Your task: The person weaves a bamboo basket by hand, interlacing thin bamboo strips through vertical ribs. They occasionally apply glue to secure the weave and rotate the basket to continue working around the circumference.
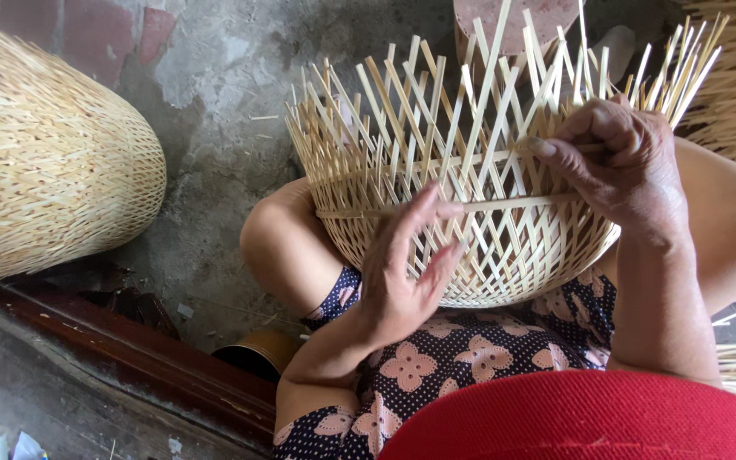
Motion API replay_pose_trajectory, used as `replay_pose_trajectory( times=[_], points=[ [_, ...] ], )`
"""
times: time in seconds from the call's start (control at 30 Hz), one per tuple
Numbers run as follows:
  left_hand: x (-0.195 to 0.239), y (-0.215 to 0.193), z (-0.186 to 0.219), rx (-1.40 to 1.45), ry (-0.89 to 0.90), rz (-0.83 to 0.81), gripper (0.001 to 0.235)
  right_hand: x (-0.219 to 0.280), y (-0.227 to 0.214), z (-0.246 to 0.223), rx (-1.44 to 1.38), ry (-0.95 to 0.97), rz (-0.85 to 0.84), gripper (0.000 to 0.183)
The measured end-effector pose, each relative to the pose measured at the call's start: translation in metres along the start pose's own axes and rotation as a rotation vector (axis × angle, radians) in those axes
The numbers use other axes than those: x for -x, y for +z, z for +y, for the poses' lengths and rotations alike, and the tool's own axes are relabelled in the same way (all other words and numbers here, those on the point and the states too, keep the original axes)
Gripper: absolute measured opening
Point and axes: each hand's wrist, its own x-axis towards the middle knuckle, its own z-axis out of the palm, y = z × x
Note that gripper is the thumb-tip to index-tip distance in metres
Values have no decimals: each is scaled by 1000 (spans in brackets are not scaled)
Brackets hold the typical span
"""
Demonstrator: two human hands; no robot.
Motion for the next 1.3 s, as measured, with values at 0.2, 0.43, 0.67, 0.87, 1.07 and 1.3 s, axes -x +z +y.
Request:
replay_pose_trajectory(
  times=[0.2,0.43,0.67,0.87,1.07,1.3],
  points=[
    [-41,28,-18,-242,144,-90,73,3,1,-3,48,11,15,23],
    [-54,37,-22,-406,115,-107,63,-3,-26,-12,-484,-26,-232,10],
    [-67,37,-16,-436,43,-166,52,-6,-24,4,-715,-58,-221,24],
    [-73,36,-16,-436,49,-168,34,-12,-13,-10,180,-36,-68,34],
    [-75,32,-9,-368,123,-113,37,-11,-11,0,-457,-98,-105,26],
    [-74,30,-11,-278,87,-112,55,-10,-18,4,-600,216,-157,25]
  ],
)
